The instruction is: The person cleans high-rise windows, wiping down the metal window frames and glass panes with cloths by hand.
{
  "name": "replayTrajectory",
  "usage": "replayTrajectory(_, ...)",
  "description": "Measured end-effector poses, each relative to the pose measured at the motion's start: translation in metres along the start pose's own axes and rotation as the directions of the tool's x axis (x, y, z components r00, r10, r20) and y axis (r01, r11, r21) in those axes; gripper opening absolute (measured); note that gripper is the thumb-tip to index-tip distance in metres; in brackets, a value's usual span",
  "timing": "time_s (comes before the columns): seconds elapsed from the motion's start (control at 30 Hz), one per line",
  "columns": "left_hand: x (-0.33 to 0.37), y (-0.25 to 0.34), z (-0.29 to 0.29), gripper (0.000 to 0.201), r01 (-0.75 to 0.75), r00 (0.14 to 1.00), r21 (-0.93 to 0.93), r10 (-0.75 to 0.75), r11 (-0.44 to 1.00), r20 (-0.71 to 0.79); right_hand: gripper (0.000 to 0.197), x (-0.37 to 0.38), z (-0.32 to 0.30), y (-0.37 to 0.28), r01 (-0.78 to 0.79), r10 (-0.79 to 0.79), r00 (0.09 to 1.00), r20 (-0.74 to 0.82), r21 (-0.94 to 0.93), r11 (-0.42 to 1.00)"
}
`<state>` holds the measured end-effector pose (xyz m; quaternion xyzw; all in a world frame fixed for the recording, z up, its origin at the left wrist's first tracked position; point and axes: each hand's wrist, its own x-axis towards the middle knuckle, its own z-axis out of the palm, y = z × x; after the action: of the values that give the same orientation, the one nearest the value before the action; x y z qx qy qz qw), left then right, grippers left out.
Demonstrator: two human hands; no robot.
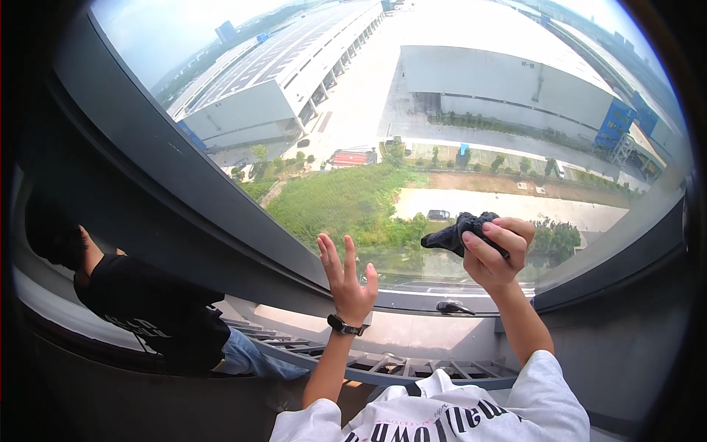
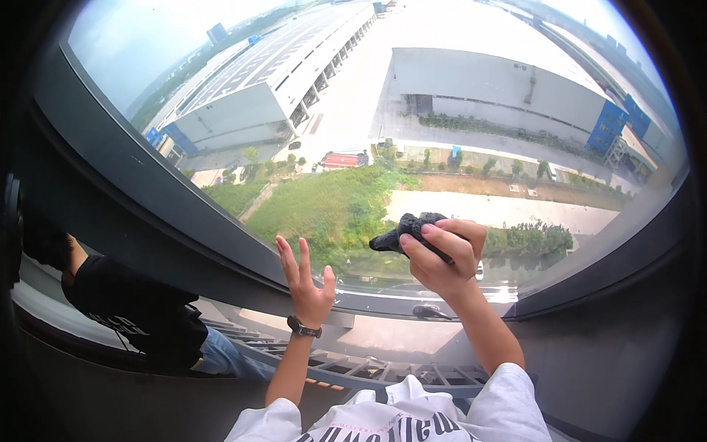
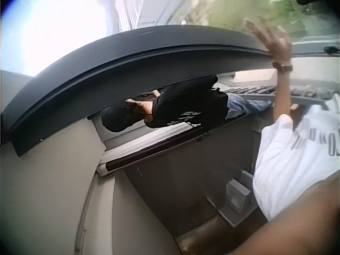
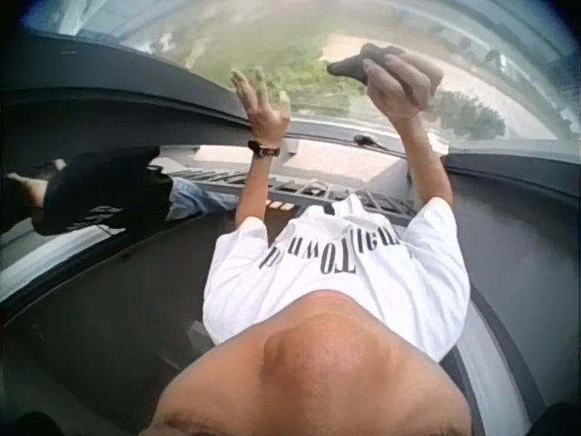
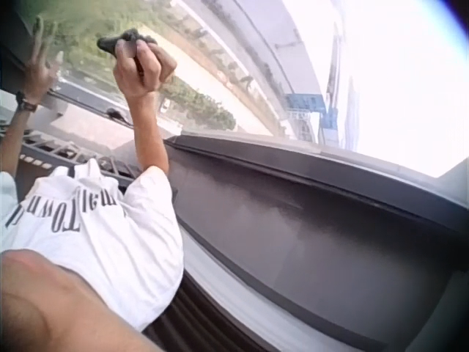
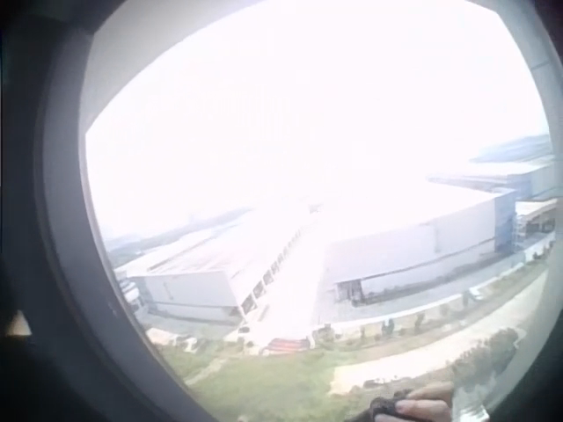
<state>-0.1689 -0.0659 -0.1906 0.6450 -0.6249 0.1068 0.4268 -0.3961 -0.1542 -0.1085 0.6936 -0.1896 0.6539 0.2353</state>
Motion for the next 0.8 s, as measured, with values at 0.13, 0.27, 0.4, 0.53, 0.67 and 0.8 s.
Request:
replayTrajectory(0.13,-0.024,-0.013,0.02,0.067,-0.014,1.0,0.037,0.014,0.999,0.006,0.034,0.016,-0.018,0.018,0.019,-0.018,0.999,0.043,-0.012,1.0)
replayTrajectory(0.27,-0.08,-0.027,0.05,0.053,0.021,0.99,-0.074,-0.01,0.997,0.143,0.033,0.037,-0.039,0.049,-0.033,0.025,0.995,-0.098,-0.086,0.996)
replayTrajectory(0.4,-0.129,-0.022,0.081,0.031,0.18,0.909,-0.26,-0.059,0.949,0.413,0.033,0.014,-0.05,0.056,-0.042,0.04,0.999,-0.022,-0.077,0.996)
replayTrajectory(0.53,-0.168,0.003,0.122,0.029,0.261,0.779,-0.364,0.028,0.894,0.626,0.035,-0.026,-0.066,0.05,-0.128,0.139,0.984,0.112,-0.103,0.986)
replayTrajectory(0.67,-0.222,-0.009,0.177,0.03,0.431,0.602,-0.346,0.02,0.833,0.798,0.033,-0.064,-0.101,0.043,-0.231,0.271,0.94,0.207,-0.196,0.953)
replayTrajectory(0.8,-0.304,-0.051,0.198,0.037,0.494,0.191,0.099,-0.219,0.864,0.957,0.027,-0.098,-0.16,0.045,-0.438,0.511,0.841,0.18,-0.329,0.837)
